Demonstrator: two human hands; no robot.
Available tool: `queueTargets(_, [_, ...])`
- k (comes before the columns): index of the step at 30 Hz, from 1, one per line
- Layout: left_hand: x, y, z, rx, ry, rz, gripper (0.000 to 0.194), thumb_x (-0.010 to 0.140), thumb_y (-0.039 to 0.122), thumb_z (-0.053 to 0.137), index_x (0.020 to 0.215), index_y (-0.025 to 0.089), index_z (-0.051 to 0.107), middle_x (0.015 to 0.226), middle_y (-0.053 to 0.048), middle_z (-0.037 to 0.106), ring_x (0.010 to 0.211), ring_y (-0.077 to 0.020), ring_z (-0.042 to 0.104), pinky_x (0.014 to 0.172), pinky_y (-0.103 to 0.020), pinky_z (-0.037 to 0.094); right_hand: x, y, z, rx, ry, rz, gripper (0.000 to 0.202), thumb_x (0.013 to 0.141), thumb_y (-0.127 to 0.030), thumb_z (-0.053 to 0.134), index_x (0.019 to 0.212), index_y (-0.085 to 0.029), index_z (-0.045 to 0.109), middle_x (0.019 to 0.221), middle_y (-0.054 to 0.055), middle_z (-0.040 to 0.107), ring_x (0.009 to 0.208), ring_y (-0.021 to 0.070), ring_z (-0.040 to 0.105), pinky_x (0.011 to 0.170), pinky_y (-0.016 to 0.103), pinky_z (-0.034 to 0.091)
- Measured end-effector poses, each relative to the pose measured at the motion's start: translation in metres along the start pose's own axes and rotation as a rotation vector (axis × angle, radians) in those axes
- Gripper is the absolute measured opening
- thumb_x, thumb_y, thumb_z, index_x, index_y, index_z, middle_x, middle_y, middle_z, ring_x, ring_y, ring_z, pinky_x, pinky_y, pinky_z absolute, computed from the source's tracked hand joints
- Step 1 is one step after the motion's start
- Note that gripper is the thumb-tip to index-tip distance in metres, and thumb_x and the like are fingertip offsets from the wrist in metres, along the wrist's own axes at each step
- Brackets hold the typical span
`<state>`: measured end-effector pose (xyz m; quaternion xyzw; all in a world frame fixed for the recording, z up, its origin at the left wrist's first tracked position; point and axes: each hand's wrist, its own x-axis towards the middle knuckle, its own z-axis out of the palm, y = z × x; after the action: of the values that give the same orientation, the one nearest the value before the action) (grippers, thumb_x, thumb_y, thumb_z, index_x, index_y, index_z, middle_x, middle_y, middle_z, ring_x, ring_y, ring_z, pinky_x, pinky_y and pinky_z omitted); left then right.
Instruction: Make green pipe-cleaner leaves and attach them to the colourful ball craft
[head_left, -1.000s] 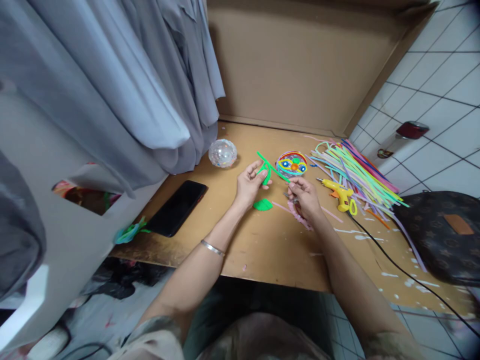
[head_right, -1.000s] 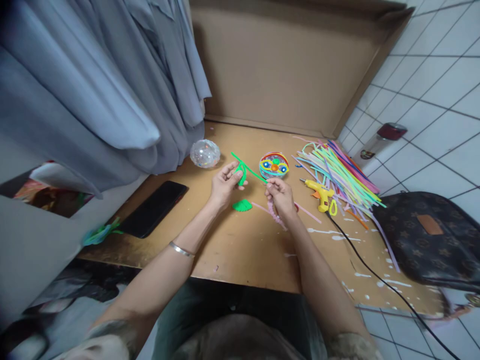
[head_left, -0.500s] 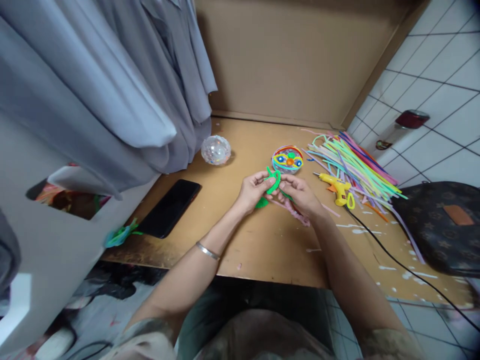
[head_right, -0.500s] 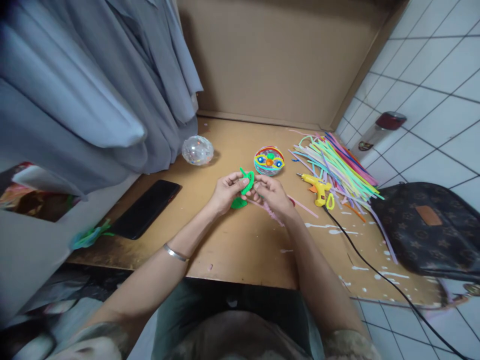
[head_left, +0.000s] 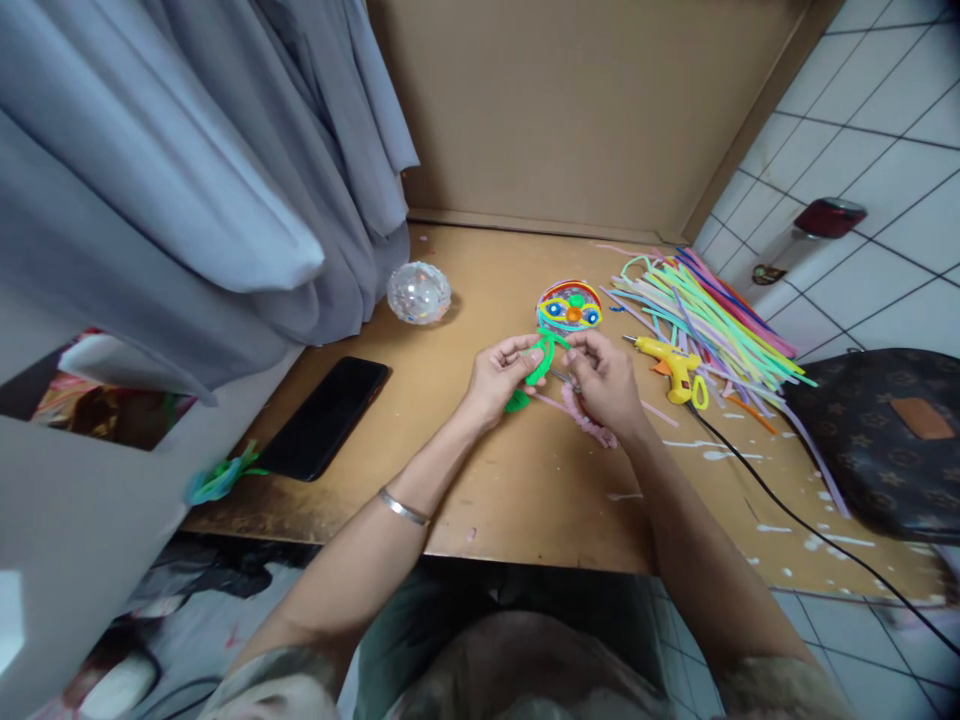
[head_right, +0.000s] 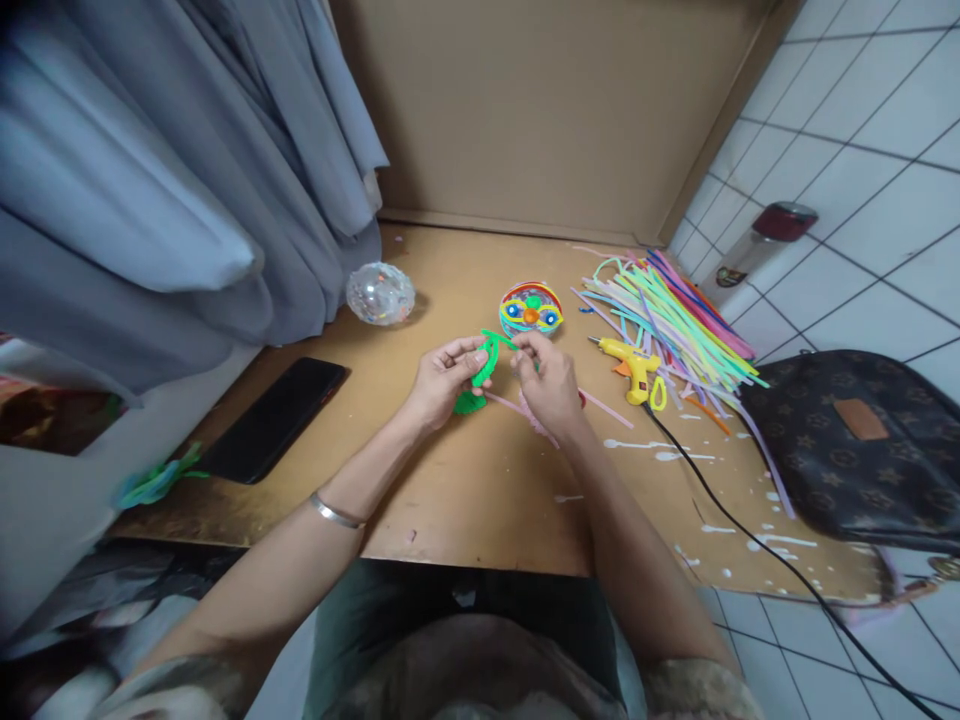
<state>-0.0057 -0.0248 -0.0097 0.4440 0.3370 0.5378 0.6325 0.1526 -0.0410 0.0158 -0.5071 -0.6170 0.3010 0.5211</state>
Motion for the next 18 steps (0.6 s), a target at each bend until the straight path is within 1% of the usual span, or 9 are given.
queueTargets(3, [0.001,0.001,-0.002,-0.023,-0.017,-0.029,0.059,0.056,0.050,0.091,0.098,0.014,0.071,0.072,0.000,0.070,0.054,-0.0104,0.063,0.045,-0.020,0.046,0.002,0.002,-0.002,-0.070,0.088,-0.104,0.017,0.081,-0.025,0.055,0.089,-0.021,0.070,0.078,0.002,0.070,0.073,0.0179,0.062,0.076,0.034,0.049])
queueTargets(7, [-0.001,0.006,-0.003,-0.043,-0.107,-0.120,0.049,0.058,0.047,0.090,0.088,0.014,0.069,0.063,0.002,0.065,0.051,-0.0088,0.060,0.043,-0.018,0.042,0.004,0.004,-0.004,-0.083,0.138,-0.227,0.018,0.084,-0.020,0.054,0.087,-0.022,0.071,0.090,0.004,0.073,0.087,0.0198,0.066,0.084,0.035,0.051])
queueTargets(10, [-0.003,0.009,-0.003,-0.062,-0.176,-0.172,0.045,0.062,0.046,0.089,0.083,0.013,0.068,0.059,0.002,0.062,0.048,-0.0072,0.057,0.042,-0.017,0.040,0.006,0.008,-0.005,-0.112,0.167,-0.322,0.018,0.085,-0.018,0.054,0.086,-0.022,0.072,0.088,0.004,0.073,0.087,0.0201,0.066,0.083,0.036,0.052])
queueTargets(13, [-0.003,0.011,-0.003,-0.066,-0.215,-0.196,0.043,0.064,0.045,0.087,0.082,0.013,0.067,0.061,0.001,0.063,0.048,-0.0065,0.055,0.042,-0.017,0.038,0.007,0.011,-0.006,-0.157,0.179,-0.400,0.019,0.085,-0.016,0.054,0.085,-0.022,0.072,0.085,0.004,0.072,0.085,0.0202,0.065,0.081,0.037,0.052])
queueTargets(16, [-0.004,0.011,-0.002,-0.041,-0.230,-0.189,0.041,0.065,0.046,0.086,0.079,0.013,0.066,0.060,0.002,0.062,0.047,-0.0061,0.053,0.042,-0.018,0.037,0.008,0.012,-0.009,-0.230,0.168,-0.451,0.020,0.088,-0.016,0.053,0.085,-0.023,0.072,0.085,0.004,0.071,0.084,0.0206,0.064,0.081,0.038,0.051])
queueTargets(18, [-0.004,0.010,-0.001,0.004,-0.204,-0.157,0.041,0.065,0.048,0.086,0.077,0.014,0.066,0.058,0.003,0.060,0.045,-0.0059,0.051,0.043,-0.018,0.037,0.008,0.013,-0.011,-0.313,0.164,-0.480,0.024,0.091,-0.017,0.050,0.086,-0.023,0.072,0.088,0.004,0.070,0.087,0.0215,0.064,0.083,0.039,0.048])
